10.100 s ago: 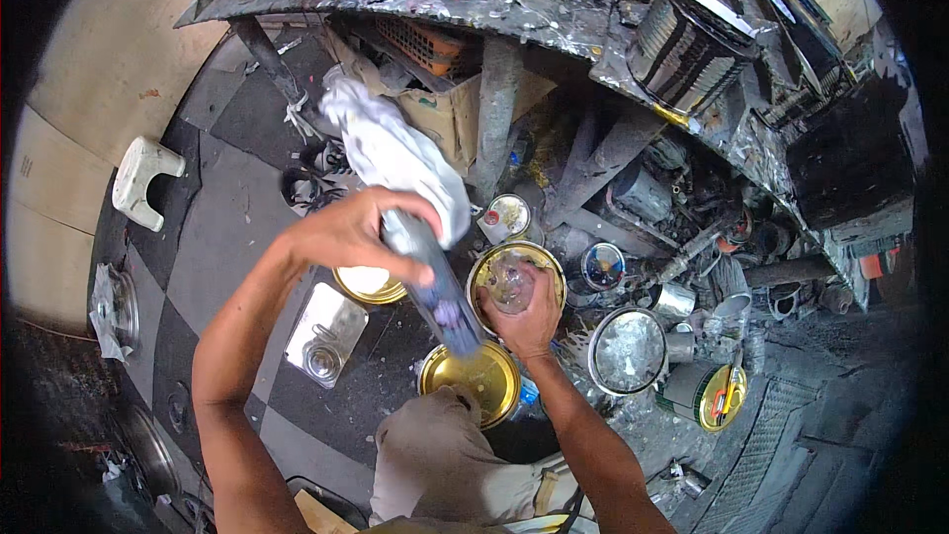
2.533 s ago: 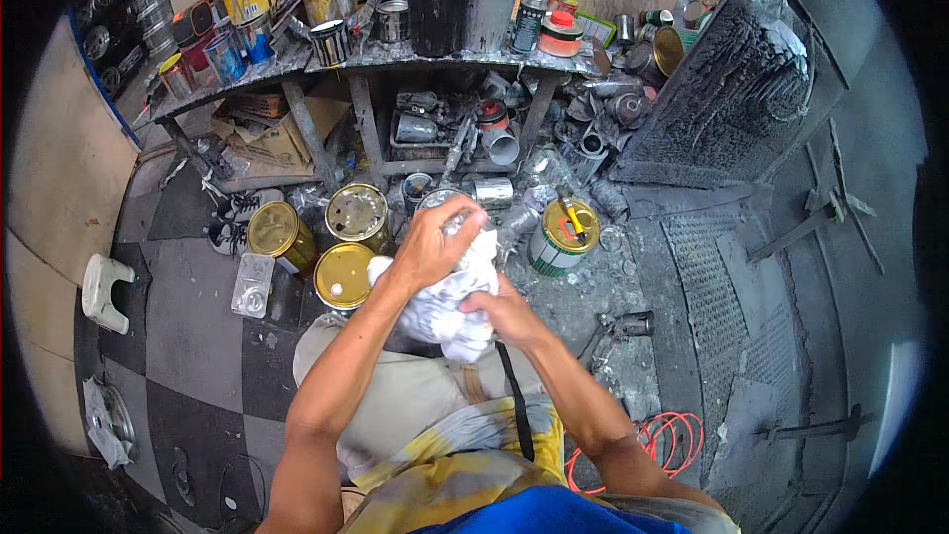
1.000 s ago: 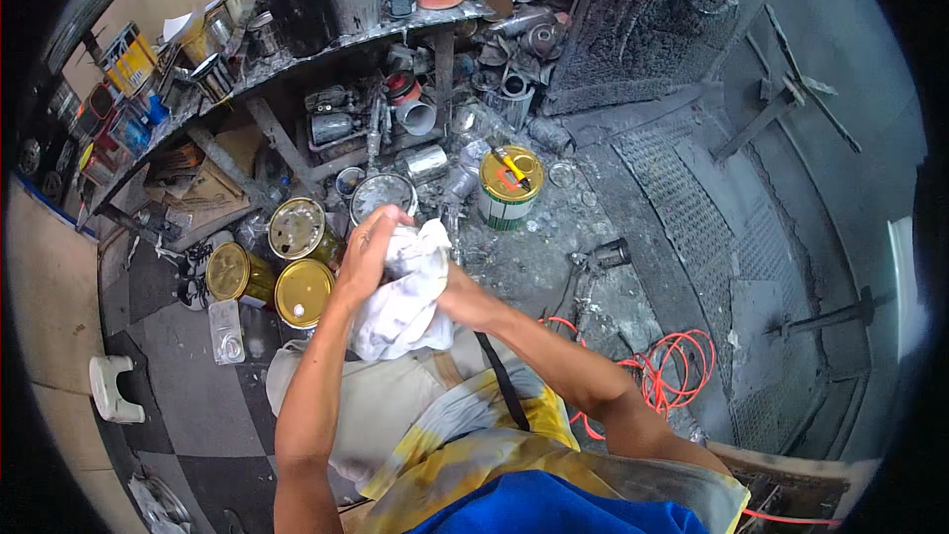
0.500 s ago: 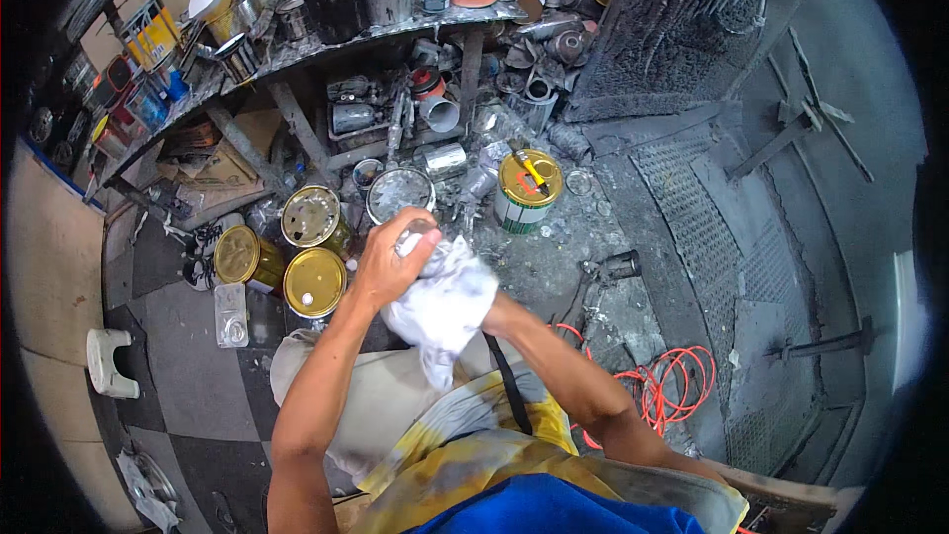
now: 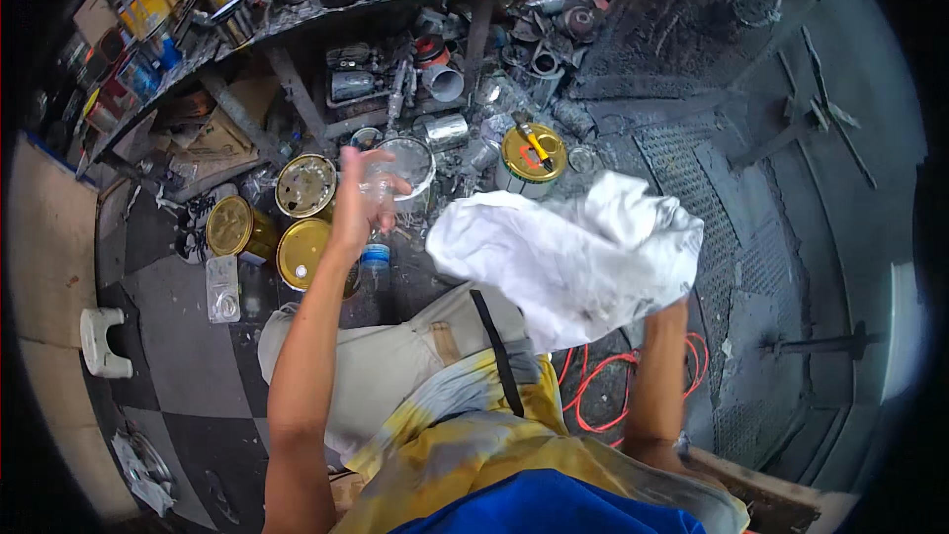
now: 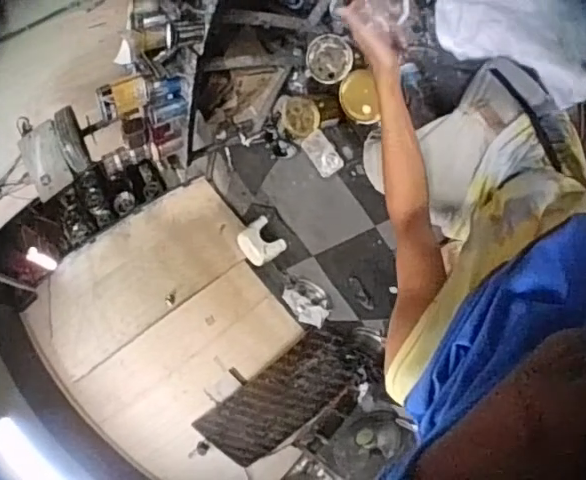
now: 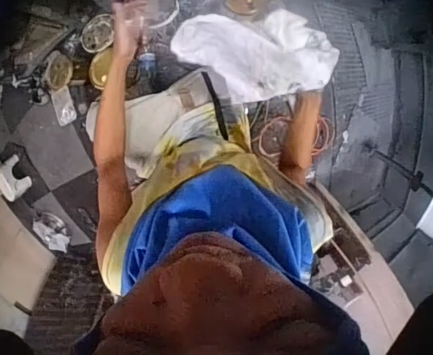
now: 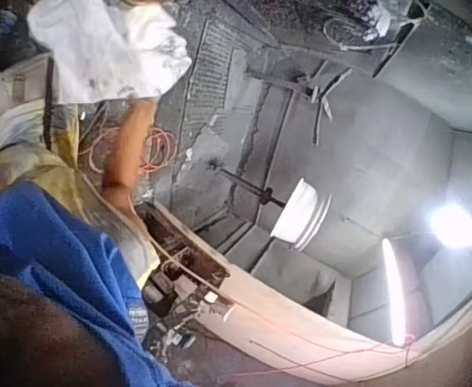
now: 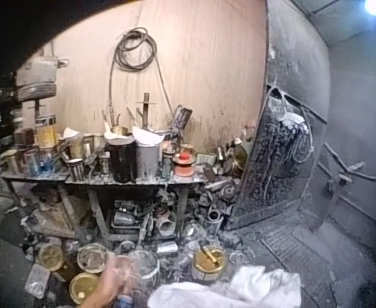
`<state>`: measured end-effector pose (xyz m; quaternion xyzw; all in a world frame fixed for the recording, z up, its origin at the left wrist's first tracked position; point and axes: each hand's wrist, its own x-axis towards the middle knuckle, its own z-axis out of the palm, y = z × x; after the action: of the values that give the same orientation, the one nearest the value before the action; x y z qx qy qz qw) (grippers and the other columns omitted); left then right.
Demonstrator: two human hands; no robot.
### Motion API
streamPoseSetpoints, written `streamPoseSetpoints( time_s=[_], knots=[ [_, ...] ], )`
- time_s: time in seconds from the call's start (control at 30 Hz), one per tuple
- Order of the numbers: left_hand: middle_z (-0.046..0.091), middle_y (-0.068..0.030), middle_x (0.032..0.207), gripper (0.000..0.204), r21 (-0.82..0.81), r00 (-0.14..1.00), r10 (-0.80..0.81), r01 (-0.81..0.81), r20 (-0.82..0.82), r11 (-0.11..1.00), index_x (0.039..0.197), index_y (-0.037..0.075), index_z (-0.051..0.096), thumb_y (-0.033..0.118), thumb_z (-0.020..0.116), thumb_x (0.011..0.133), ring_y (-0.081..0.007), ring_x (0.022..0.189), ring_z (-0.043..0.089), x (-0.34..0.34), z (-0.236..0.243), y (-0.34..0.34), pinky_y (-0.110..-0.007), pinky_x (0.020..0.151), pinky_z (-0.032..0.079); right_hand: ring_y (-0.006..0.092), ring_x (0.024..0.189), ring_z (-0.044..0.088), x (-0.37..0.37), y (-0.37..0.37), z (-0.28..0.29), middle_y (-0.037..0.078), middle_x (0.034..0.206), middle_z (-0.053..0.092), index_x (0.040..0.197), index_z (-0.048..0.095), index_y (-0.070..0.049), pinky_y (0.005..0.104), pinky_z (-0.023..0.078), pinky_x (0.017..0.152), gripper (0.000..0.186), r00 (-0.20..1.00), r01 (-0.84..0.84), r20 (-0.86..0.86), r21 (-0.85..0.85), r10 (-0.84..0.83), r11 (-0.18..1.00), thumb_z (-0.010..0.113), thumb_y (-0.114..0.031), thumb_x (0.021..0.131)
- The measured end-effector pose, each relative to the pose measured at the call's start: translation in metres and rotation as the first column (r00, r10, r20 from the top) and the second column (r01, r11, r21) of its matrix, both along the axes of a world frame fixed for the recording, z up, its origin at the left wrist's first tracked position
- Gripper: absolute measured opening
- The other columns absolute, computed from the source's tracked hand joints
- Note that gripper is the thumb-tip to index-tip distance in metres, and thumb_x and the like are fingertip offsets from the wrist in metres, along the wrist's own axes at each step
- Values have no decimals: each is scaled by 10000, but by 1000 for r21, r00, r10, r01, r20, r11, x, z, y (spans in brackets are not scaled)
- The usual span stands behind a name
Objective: Mix automotive paint and prepare a spray gun for use.
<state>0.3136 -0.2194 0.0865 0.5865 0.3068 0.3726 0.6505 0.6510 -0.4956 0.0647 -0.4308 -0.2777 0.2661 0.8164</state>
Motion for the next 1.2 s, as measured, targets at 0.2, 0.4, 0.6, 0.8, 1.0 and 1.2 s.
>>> streamPoseSetpoints(
  time_s=[0.2,0.4,0.6,0.8,1.0,1.2],
  knots=[
    [701,-146,988,657,-481,928,-233,351,289,803,1307,104,570,668,370,1038,-149,585,559,14,22,-26,-271,470,394,204,1092,666,8,-165,-41,105,1239,691,1294,682,-52,375,542,931,523,633,-311,-209,-950,745,-2,766,-332,860],
    [696,-207,1129,492,-555,904,-275,419,327,719,1309,125,570,510,510,1009,-218,824,648,35,14,-30,-300,586,503,250,1140,680,-26,-382,-283,202,1269,706,1175,745,-18,416,534,982,577,241,-264,-616,-785,750,-561,843,-346,710],
    [601,-202,1346,726,-417,809,-499,588,310,693,1535,56,416,489,631,994,-305,1052,693,29,4,-42,-373,793,623,284,1157,691,-140,-403,-239,162,1259,725,1307,694,-91,429,539,995,678,480,-310,-282,-941,831,-140,852,-431,743],
    [562,-191,1399,729,-421,794,-580,596,180,684,1507,-37,405,414,670,999,-370,1180,667,30,-16,-50,-436,867,627,331,944,696,-42,-264,-160,127,1023,719,1226,674,-92,455,571,778,458,96,349,-5,-936,995,-39,777,-266,815],
    [567,-176,1401,565,-453,823,-539,555,179,698,1462,69,475,199,724,972,-373,1272,614,43,-23,-57,-517,1004,565,446,854,677,-4,-128,-190,191,938,689,999,655,-67,524,557,724,271,666,290,458,-886,589,361,765,-231,813],
    [679,-100,1289,492,-462,873,-464,353,-151,814,1373,134,569,265,775,946,-193,1153,657,35,-45,-49,-355,858,549,438,987,668,0,-66,-316,220,923,679,1078,615,-31,488,552,811,368,659,553,660,-751,360,362,781,-215,807]
  ],
)
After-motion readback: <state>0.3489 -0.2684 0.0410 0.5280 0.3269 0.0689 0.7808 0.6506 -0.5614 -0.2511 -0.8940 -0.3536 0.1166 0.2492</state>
